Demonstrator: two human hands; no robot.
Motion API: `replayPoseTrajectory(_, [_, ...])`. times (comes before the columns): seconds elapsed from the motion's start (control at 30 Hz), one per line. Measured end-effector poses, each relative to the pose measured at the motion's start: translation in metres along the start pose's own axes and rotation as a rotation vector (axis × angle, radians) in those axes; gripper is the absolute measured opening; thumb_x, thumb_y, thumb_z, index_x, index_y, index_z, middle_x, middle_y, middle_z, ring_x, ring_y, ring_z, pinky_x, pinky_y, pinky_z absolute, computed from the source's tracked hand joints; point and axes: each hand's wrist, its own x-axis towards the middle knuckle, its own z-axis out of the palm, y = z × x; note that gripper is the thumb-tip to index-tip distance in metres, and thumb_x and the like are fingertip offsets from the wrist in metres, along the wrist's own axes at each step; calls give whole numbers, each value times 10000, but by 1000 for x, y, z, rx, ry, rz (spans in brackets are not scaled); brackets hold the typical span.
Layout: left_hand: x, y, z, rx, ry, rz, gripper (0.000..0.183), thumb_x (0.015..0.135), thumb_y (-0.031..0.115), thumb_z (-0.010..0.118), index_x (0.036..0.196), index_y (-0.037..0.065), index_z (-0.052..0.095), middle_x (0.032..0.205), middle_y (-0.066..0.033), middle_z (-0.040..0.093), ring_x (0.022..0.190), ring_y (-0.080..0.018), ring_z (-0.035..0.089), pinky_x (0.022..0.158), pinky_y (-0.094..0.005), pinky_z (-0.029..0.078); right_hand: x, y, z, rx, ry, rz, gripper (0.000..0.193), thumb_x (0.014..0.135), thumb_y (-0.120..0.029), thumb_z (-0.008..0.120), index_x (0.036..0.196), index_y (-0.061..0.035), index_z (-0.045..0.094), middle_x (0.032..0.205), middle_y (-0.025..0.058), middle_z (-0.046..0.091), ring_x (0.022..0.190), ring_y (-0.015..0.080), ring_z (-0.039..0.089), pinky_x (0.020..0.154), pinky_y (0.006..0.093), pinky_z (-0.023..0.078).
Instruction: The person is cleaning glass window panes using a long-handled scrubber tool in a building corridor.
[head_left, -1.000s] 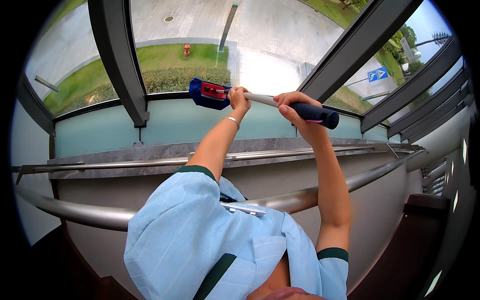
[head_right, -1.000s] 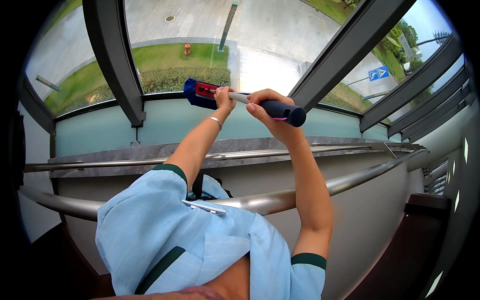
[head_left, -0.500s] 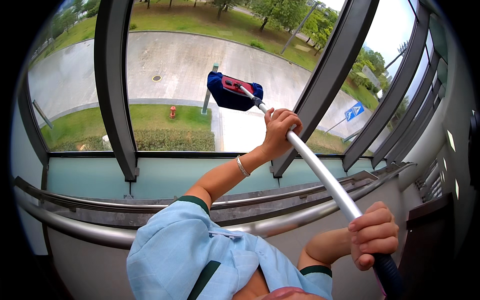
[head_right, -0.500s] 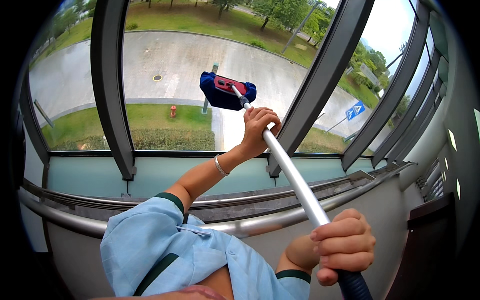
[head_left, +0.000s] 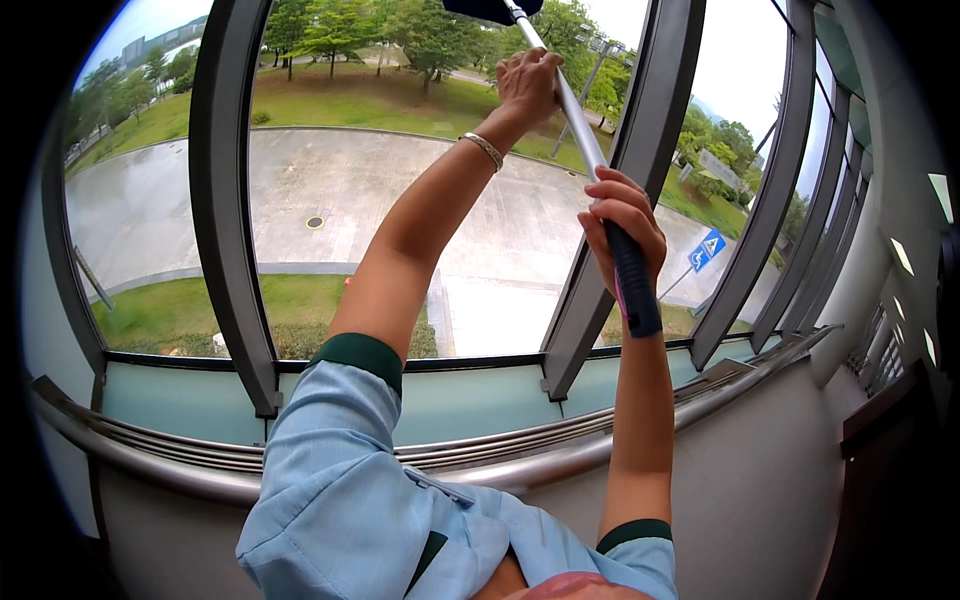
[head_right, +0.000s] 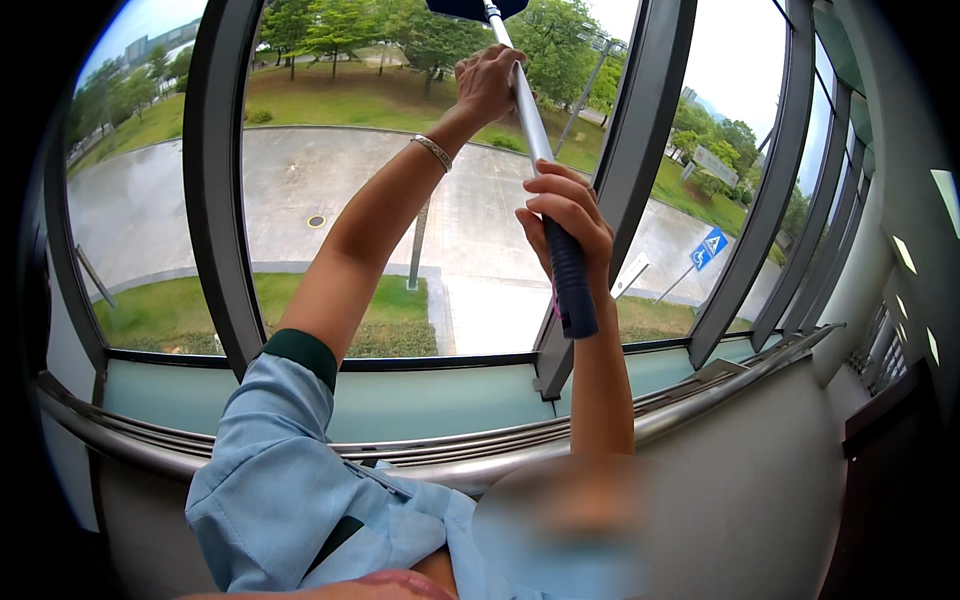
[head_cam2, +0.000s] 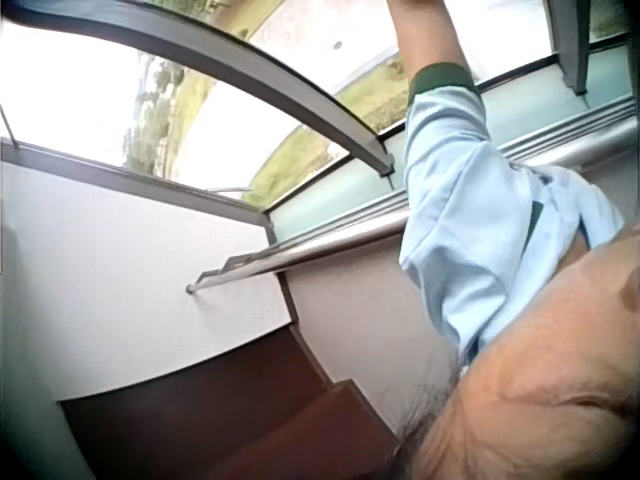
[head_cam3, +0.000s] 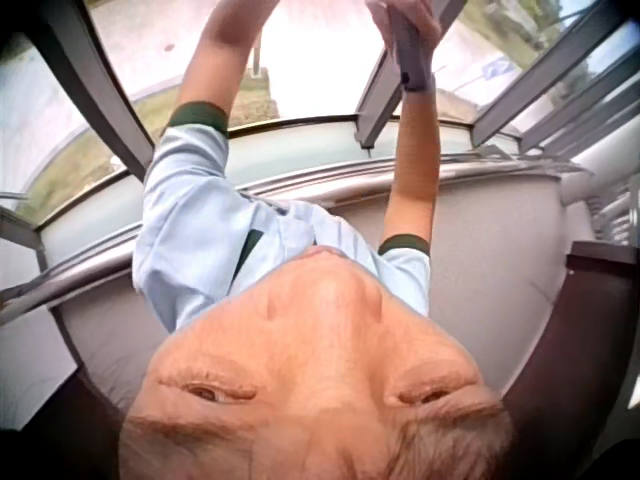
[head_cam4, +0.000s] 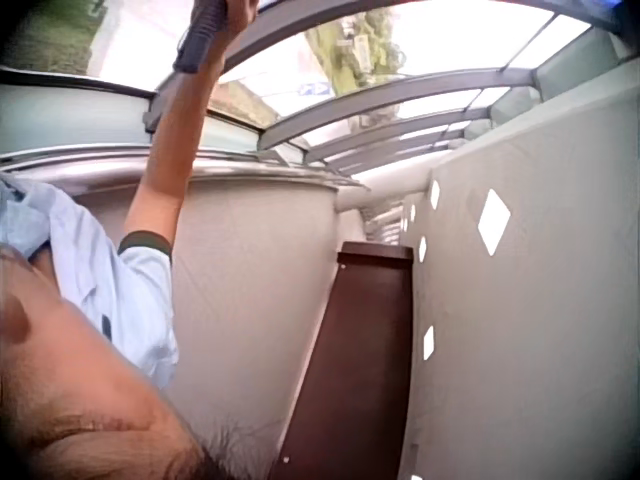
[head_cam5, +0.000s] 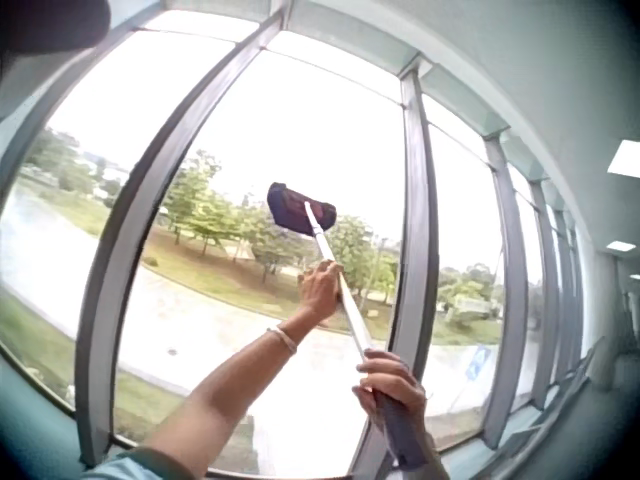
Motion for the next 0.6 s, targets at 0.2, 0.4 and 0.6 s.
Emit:
replayPoseTrajectory(0.2, [9, -1, 18, -13, -173, 196, 415, 680, 271, 776, 1068, 255, 633, 1176, 37, 583, 1187, -173, 490, 934, -444, 340, -6, 45, 7, 134, 219, 85, 138, 793, -38, 727, 846, -53, 601, 927, 83, 657, 1066, 278, 616, 949, 369, 473])
replayPoseTrajectory(0.4, [16, -6, 26, 31, -225, 294, 253, 653, 201, 767, 885, 222, 668, 946, 20, 616, 1042, -181, 568, 897, -437, 373, -13, 27, -10, 38, 237, 62, 173, 786, -110, 753, 756, -77, 586, 786, 63, 660, 942, 249, 659, 893, 365, 468])
replayPoseTrajectory(0.6, [9, 33, 34, -130, -115, 449, 314, 699, 378, 800, 674, 111, 636, 716, -34, 596, 763, -251, 598, 761, -377, 441, -1, 3, -57, 196, 366, 32, 220, 817, -180, 717, 710, -59, 568, 700, 62, 635, 788, 238, 648, 816, 351, 459])
